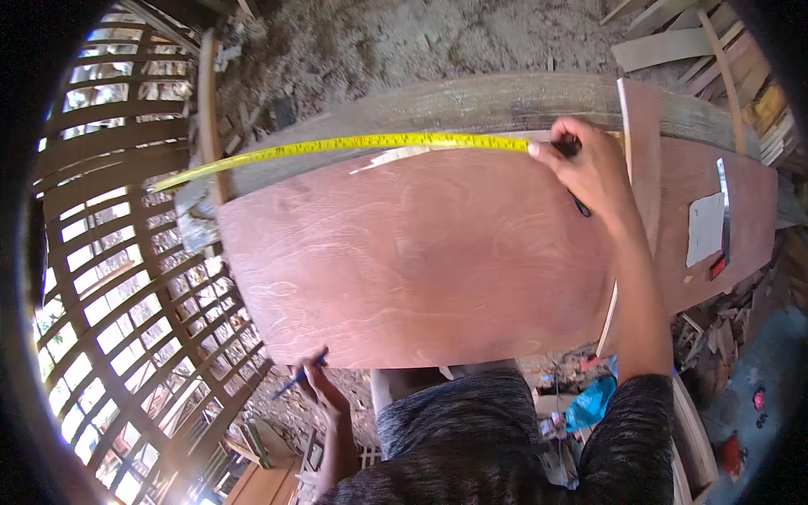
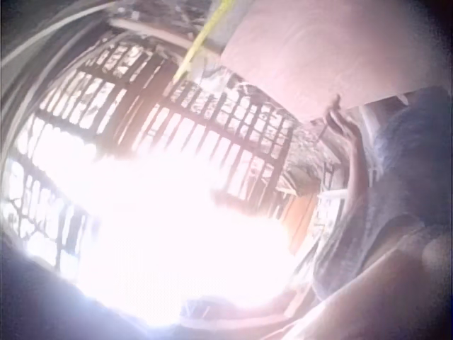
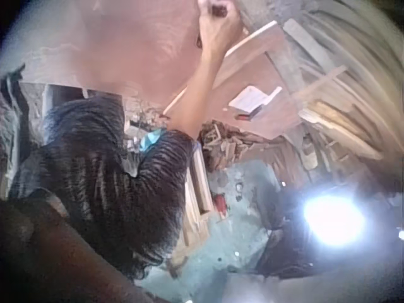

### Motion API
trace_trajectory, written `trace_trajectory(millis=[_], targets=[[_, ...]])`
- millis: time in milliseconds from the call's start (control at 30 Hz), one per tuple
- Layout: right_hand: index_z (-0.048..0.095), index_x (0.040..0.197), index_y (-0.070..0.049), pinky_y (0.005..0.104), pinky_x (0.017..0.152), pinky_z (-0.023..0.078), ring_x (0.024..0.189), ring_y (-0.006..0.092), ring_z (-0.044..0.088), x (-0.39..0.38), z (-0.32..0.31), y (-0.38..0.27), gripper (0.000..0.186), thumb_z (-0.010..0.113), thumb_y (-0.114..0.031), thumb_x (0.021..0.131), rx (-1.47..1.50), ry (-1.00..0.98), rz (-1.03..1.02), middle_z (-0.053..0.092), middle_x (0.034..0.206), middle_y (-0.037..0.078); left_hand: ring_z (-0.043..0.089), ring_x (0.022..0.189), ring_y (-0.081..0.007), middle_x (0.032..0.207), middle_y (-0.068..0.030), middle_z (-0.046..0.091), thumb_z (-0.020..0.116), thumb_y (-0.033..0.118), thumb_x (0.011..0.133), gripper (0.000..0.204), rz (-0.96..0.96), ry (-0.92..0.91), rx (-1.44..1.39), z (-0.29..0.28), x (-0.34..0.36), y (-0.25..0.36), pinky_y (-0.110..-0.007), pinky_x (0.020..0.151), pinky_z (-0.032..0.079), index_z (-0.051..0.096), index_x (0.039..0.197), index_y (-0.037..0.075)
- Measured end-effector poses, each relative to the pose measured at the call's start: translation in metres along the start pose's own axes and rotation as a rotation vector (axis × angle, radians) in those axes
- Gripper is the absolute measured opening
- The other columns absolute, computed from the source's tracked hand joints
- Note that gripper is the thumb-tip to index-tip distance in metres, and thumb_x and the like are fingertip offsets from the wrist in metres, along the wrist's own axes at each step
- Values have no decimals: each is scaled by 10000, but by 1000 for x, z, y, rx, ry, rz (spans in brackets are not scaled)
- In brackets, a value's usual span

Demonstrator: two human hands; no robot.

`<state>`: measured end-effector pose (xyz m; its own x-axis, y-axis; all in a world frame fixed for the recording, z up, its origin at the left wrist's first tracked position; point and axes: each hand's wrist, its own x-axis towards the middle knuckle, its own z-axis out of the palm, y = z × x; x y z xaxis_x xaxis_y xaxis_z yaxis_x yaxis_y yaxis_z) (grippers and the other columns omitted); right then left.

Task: The person traces along a curved wooden strip onto a wooden board using a pen. The person then measures dimensions across the board with a tape measure, marks points with the pen, and aligns another wooden strip onto the board to draw additional lines.

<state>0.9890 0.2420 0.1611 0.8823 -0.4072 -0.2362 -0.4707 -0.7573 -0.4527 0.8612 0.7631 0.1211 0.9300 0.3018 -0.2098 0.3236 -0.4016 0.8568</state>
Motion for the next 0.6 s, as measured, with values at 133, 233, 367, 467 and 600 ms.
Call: trace_trajectory(millis=[133, 233, 367, 467, 600], targets=[[726, 977, -34, 344, 784, 540, 830, 207, 692, -107, -17, -22, 328, 838, -316, 854, 360, 10, 37, 736, 901, 95, 604, 844, -175, 964, -144, 712, 550, 272, 1010, 215, -299, 153, -439, -77, -72, -46, -352, 845, 475, 575, 1040, 61], [774, 962, -46, 358, 798, 557, 869, 231, 726, -209, -13, -24, 282, 837, -297, 851, 363, -82, 7, 751, 891, 118, 625, 737, -198, 783, -95, 650, 559, 238, 973, 215, -393, 104, -682, -103, -111, -75, -393, 817, 531, 575, 1079, 52], [786, 930, -50, 378, 764, 549, 807, 247, 717, -364, 17, -19, 292, 811, -335, 868, 416, -274, 68, 748, 854, 140, 445, 602, -118, 643, 0, 462, 502, 148, 933, 123, -542, 24, -850, -103, -138, -64, -272, 639, 412, 595, 982, 83], [783, 952, -44, 368, 735, 529, 735, 219, 675, -482, 35, -16, 302, 800, -337, 880, 481, -292, 110, 733, 825, 128, 406, 545, -93, 621, 24, 433, 517, 154, 923, 105, -523, -86, -1048, -135, -156, -72, -244, 532, 370, 601, 945, 95], [778, 970, -35, 357, 720, 522, 728, 184, 652, -604, 39, 0, 295, 792, -320, 895, 619, -317, 259, 700, 783, 95, 342, 453, -78, 588, 41, 427, 550, 194, 919, 110, -506, -216, -1299, -185, -190, -79, -236, 405, 278, 610, 935, 103]])
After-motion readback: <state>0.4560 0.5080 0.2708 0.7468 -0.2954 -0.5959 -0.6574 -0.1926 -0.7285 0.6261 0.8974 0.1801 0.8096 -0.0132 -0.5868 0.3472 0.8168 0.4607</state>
